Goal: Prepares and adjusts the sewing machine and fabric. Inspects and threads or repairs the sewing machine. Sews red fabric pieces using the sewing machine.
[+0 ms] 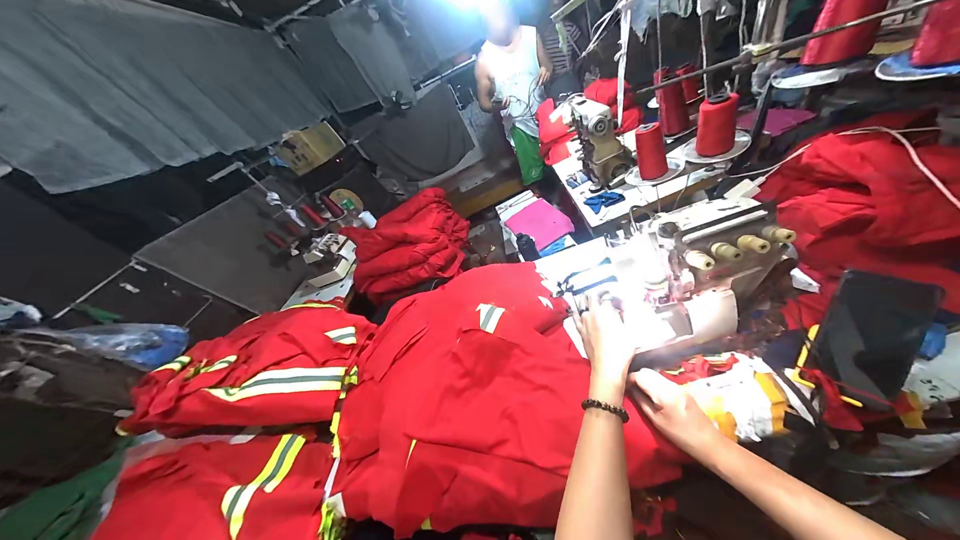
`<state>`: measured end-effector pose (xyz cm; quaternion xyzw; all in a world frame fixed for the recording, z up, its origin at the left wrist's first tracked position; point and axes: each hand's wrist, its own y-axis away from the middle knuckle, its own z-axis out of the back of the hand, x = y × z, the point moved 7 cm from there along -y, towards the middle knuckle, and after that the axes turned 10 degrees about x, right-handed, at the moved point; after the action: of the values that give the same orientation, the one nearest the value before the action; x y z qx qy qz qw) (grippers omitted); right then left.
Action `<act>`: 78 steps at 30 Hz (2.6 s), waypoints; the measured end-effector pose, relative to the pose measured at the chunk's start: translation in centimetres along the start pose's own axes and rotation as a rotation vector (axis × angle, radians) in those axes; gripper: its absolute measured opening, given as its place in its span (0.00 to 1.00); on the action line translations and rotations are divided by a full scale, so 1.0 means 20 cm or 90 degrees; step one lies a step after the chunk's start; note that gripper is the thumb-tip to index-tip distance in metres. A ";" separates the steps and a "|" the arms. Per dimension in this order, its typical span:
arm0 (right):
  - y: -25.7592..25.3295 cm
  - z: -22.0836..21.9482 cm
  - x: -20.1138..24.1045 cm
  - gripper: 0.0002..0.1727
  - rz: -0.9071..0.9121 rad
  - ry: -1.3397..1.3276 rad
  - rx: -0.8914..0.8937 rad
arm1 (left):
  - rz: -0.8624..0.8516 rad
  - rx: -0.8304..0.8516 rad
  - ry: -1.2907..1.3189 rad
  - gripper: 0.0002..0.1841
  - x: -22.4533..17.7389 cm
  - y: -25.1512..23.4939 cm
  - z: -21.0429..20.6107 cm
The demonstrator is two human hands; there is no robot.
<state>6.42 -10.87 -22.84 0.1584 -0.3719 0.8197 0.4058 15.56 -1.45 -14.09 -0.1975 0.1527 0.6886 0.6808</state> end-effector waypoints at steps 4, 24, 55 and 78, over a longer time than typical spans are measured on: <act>0.02 -0.01 0.04 0.10 0.043 0.068 -0.032 | -0.008 0.018 -0.021 0.19 -0.02 0.01 0.00; -0.04 0.02 0.19 0.06 0.022 0.181 0.052 | -0.022 0.092 -0.016 0.19 -0.09 0.05 0.05; 0.01 -0.04 0.12 0.08 0.070 0.157 0.019 | 0.109 0.052 0.102 0.18 0.11 -0.16 0.07; 0.00 -0.03 0.13 0.08 0.056 0.153 0.012 | 0.091 -0.014 -0.058 0.14 0.20 -0.09 0.29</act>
<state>4.86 -8.97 -21.83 0.0467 -0.3196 0.8532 0.4096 17.09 4.81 -10.89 -0.1620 0.1274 0.7454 0.6339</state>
